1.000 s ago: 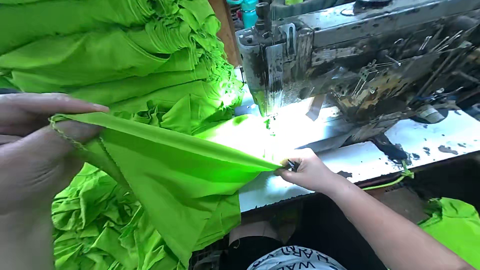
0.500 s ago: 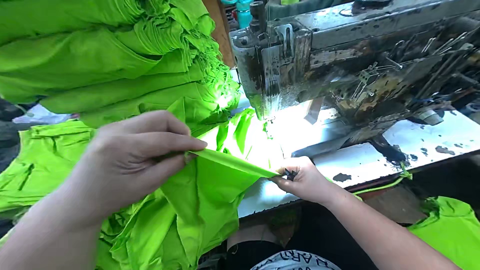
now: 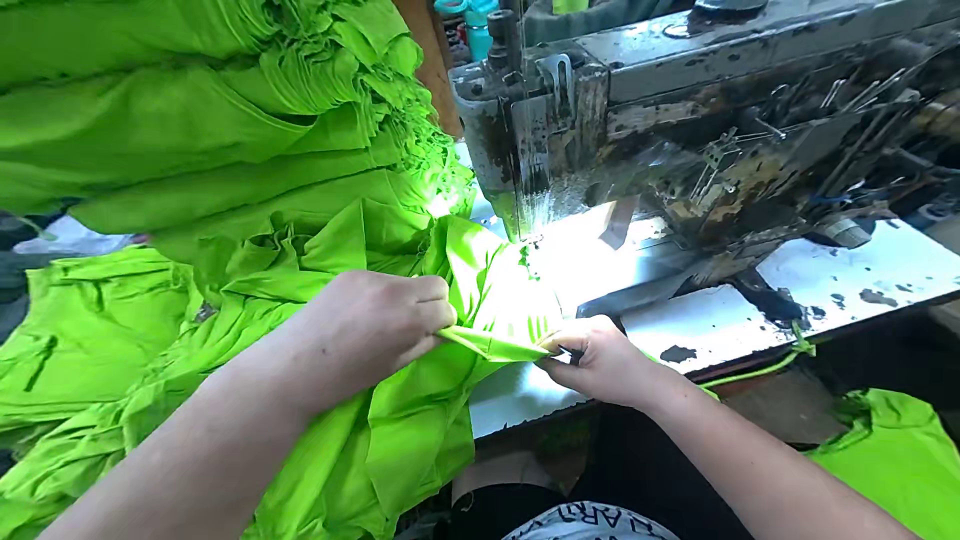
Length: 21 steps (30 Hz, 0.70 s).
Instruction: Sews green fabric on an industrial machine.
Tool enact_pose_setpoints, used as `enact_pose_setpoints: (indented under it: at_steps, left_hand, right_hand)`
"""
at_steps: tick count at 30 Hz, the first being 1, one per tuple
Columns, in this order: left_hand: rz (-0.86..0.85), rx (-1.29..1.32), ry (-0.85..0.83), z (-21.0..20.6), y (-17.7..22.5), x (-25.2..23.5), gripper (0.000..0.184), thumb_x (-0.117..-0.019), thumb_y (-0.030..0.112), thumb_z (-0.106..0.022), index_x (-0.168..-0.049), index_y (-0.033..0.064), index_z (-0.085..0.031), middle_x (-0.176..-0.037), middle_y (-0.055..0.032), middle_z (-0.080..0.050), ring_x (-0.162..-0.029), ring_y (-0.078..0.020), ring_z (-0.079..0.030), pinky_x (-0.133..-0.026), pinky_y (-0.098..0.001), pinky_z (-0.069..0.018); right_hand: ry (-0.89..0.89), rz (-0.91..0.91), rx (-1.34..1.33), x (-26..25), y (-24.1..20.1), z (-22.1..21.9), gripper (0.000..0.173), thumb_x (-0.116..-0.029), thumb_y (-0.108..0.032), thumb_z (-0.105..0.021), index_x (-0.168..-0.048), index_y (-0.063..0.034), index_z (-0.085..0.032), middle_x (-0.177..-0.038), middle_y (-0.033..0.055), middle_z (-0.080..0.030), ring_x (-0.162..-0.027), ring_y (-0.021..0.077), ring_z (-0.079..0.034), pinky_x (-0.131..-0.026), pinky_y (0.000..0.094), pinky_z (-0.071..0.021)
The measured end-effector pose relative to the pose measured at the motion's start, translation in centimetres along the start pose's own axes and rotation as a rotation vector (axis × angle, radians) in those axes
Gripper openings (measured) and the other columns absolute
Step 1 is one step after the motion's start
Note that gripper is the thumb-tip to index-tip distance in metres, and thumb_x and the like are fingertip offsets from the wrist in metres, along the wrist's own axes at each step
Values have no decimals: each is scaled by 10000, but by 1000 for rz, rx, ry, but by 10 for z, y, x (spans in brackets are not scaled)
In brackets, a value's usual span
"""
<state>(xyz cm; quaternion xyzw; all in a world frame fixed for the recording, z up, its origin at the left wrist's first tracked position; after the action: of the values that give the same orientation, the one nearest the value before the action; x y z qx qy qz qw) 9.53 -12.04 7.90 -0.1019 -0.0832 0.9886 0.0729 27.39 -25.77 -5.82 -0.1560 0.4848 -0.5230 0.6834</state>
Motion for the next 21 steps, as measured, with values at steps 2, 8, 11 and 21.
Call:
enact_pose_setpoints:
  at_steps: [2,8,11,21]
  left_hand:
    - [43,2,23,-2,-8,3,197,-935,222,-584,-815,133,-713,-749,29,-596,-588,-113,-593,-475,-313,-473]
    - [417,223,-72,20,12,-32,28,-858,-54,-719,-871,-41,-739,-793,-121,-693,-712,-189,-645,-687,-341,-519]
    - [667,395,-190,29,28,-58,101,-838,-188,-687,-857,-95,-721,-819,-166,-689,-796,-194,-625,-792,-291,-501]
    - [-246,-109,171,-23,41,-36,196,-995,9,-495,-869,34,-642,-740,-78,-562,-580,-212,-552,-456,-329,-420]
  right_hand:
    - [-4,-22,2,-3,1,1,151,-927,-149,-659,-880,-53,-767,-816,42,-727,-696,24,-615,-637,194,-487]
    - [8,-68,-92,-6,4,1,167,-953,-172,-661,-891,-56,-764,-825,19,-726,-700,-13,-627,-635,170,-510]
    - [42,-72,-162,-7,4,1,168,-958,-165,-673,-885,-32,-747,-795,9,-699,-664,-37,-611,-613,138,-516]
    - [14,-174,-333,-7,10,2,145,-958,-159,-717,-926,-19,-737,-801,-19,-713,-645,-23,-643,-595,161,-569]
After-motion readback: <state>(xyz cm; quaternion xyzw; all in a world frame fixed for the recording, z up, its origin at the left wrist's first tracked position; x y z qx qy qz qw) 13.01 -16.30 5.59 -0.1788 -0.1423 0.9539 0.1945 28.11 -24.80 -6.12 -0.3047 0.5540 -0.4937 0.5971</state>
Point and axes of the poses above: each hand's wrist, its own x-axis away from the middle knuckle, its own z-axis out of the back of the hand, y = z × x, the point moved 4 cm from there along -x, towards the middle knuckle
